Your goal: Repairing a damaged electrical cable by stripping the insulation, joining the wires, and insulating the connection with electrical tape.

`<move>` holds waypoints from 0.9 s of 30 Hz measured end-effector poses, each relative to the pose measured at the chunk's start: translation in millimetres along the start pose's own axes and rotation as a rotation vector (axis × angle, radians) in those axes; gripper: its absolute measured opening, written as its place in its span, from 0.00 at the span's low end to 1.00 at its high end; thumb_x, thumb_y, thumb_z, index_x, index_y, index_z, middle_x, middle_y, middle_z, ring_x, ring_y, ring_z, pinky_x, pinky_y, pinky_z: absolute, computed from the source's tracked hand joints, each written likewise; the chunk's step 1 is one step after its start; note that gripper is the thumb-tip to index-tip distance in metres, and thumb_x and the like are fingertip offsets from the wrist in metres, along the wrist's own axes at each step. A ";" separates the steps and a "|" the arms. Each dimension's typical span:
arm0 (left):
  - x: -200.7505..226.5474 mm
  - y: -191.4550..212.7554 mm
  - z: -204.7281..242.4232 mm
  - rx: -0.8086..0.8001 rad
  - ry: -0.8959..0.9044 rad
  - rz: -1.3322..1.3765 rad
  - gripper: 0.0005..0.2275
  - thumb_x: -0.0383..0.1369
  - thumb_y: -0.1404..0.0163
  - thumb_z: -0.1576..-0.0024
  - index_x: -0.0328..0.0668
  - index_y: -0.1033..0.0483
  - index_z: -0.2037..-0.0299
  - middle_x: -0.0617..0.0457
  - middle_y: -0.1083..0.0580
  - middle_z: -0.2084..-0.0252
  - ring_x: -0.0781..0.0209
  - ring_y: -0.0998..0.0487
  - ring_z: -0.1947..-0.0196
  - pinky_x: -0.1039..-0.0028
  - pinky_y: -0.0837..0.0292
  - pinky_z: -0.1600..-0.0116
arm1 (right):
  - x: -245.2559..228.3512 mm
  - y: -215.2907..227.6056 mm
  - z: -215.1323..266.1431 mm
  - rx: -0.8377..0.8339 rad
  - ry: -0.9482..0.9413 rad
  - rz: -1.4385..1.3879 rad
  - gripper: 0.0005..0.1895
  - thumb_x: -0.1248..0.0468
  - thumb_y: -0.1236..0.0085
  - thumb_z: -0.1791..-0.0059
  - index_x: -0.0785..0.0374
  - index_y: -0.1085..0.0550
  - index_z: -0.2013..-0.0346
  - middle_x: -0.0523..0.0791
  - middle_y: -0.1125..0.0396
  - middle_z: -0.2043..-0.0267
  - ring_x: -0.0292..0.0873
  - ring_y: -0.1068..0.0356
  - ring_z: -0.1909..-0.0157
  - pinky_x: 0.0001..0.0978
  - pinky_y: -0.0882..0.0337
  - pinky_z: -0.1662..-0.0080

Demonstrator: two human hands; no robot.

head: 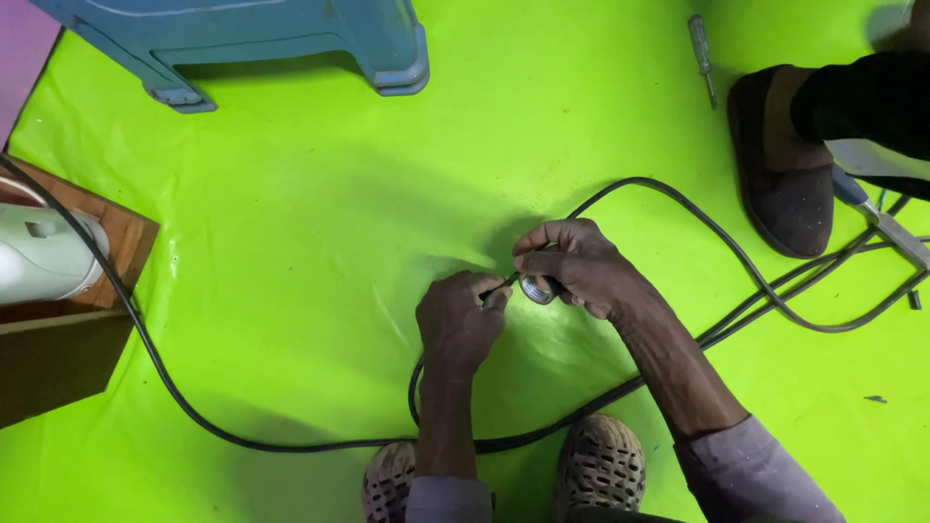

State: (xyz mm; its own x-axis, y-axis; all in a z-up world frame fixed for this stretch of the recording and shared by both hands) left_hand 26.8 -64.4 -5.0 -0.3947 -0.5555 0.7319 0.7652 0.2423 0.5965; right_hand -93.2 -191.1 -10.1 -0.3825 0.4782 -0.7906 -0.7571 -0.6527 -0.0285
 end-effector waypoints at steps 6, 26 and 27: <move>-16.8 -23.5 -1.2 0.142 0.033 -0.108 0.10 0.39 0.48 0.41 0.49 0.15 0.58 0.50 0.19 0.67 0.50 0.16 0.63 0.61 0.22 0.53 | 39.0 -0.9 4.8 0.041 0.061 -0.049 0.10 0.77 0.39 0.56 0.79 0.27 0.61 0.56 0.32 0.81 0.41 0.32 0.85 0.20 0.39 0.91; -18.9 -15.0 2.1 -0.140 0.175 0.336 0.16 0.39 0.58 0.36 0.39 0.19 0.64 0.41 0.24 0.67 0.43 0.22 0.60 0.56 0.29 0.48 | 102.8 -5.0 -12.8 -0.092 0.019 -0.164 0.11 0.68 0.38 0.50 0.78 0.23 0.61 0.55 0.27 0.74 0.36 0.29 0.83 0.25 0.22 0.82; -22.8 -18.1 2.8 -0.173 0.225 0.391 0.16 0.40 0.58 0.36 0.39 0.20 0.65 0.43 0.26 0.69 0.48 0.24 0.65 0.61 0.30 0.51 | 101.5 -6.6 -11.5 -0.095 0.058 -0.171 0.11 0.69 0.35 0.52 0.76 0.23 0.59 0.55 0.26 0.72 0.39 0.26 0.80 0.28 0.20 0.79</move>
State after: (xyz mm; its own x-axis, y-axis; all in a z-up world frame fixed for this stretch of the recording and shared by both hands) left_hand 20.5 -53.9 -31.6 0.0451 -0.6122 0.7894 0.9153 0.3419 0.2128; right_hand -121.0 -145.0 -97.2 -0.2192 0.5543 -0.8030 -0.7539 -0.6186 -0.2211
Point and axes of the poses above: each hand's wrist, its own z-axis away from the middle knuckle, its own y-axis out of the back of the hand, x = y × z, the point moved 7 cm from there along -z, towards the middle knuckle
